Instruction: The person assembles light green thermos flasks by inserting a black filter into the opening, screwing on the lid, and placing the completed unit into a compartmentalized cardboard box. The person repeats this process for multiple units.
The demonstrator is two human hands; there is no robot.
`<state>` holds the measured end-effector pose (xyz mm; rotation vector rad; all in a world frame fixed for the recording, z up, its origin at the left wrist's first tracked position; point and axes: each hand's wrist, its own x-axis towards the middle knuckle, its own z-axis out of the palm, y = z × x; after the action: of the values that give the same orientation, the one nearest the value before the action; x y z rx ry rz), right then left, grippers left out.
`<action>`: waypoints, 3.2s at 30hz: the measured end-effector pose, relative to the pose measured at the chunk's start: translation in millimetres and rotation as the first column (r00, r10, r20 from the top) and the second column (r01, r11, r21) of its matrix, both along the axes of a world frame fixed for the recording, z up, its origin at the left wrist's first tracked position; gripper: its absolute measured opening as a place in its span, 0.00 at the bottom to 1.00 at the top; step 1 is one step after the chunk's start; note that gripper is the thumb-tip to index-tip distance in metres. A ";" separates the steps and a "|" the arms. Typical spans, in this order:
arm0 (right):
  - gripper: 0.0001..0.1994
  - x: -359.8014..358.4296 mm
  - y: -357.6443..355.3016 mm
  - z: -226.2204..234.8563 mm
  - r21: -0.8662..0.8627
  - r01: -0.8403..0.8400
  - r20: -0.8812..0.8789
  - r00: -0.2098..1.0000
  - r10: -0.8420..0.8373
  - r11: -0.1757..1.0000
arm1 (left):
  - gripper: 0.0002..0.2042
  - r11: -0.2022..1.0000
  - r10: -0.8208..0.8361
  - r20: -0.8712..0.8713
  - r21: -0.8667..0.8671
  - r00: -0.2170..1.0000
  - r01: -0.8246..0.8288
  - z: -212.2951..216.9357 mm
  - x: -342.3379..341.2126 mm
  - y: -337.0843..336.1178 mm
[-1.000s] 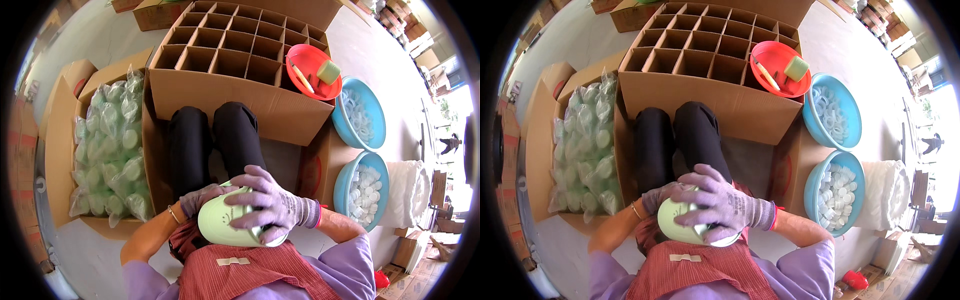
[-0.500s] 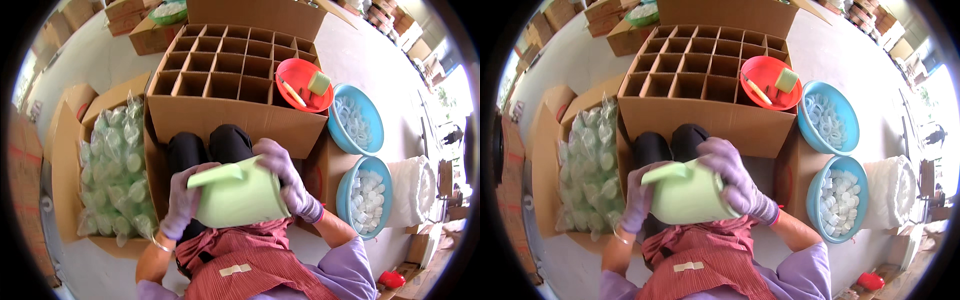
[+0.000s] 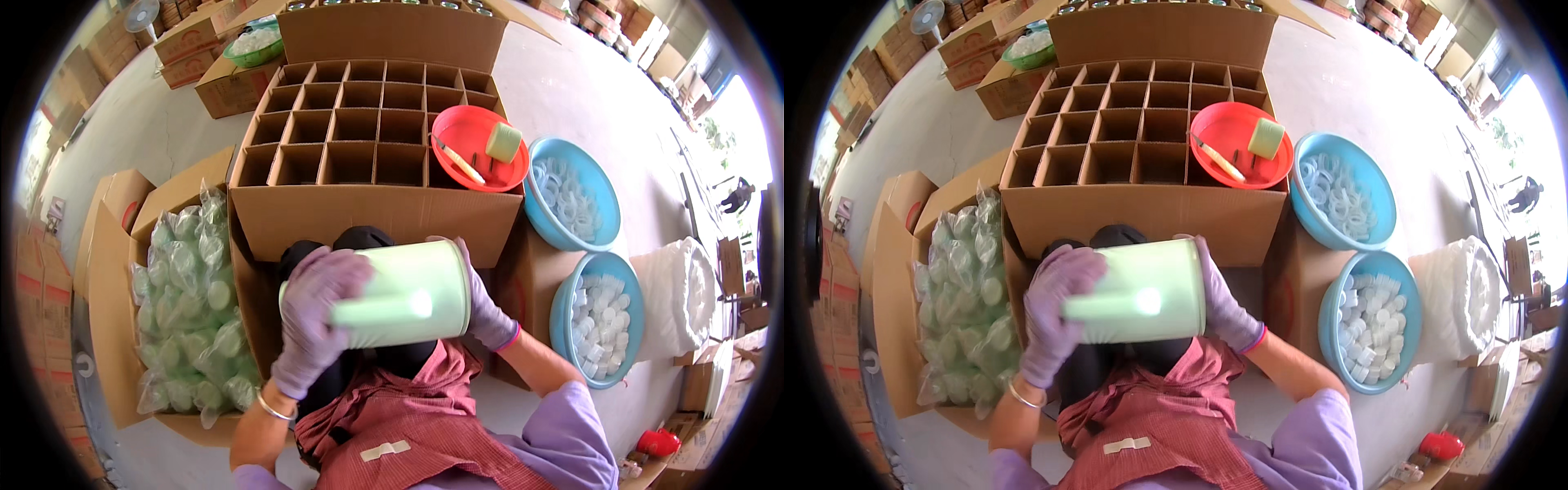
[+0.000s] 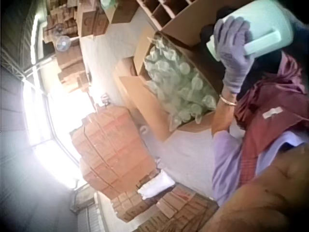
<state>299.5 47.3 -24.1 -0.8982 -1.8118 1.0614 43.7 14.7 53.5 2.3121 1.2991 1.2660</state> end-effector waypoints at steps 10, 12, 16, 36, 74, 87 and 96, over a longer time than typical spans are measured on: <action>0.36 -3.9 10.3 -0.8 0.057 0.005 -0.088 0.996 0.000 0.998 | 0.08 0.999 0.013 0.057 -0.037 0.998 -0.011 4.4 -3.9 12.1; 0.29 -9.3 14.9 21.3 0.133 0.025 -0.214 0.977 0.003 0.991 | 0.09 0.789 0.227 0.524 -0.593 0.821 0.161 2.7 -7.6 11.7; 0.28 -28.6 6.0 17.9 -0.304 -0.115 -0.546 0.835 -0.074 0.946 | 0.08 0.994 0.100 0.084 -0.062 0.991 -0.095 3.1 1.9 12.1; 0.16 95.6 244.2 -8.3 0.201 0.131 0.978 0.021 -0.206 0.971 | 0.16 0.752 0.478 0.027 -0.529 0.878 -0.393 -82.9 -146.2 -15.6; 0.15 -78.6 27.6 44.4 -0.894 -0.134 -0.190 0.978 -0.089 0.427 | 0.11 0.949 0.307 0.049 0.065 0.951 -0.309 -19.2 -90.1 -15.5; 0.12 33.2 148.4 51.3 0.455 0.254 0.599 0.621 -0.505 0.853 | 0.26 0.766 0.421 -0.318 -0.376 0.850 -0.521 -7.5 -107.4 -64.1; 0.12 157.7 201.4 -17.5 0.540 0.262 0.703 0.383 -0.600 0.800 | 0.27 0.292 0.256 0.028 -0.955 0.966 -0.049 4.5 -115.8 -44.0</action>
<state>457.3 248.7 -41.5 -1.7613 -2.1948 -0.1872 -72.1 -29.4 58.0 1.1566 1.5911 0.3865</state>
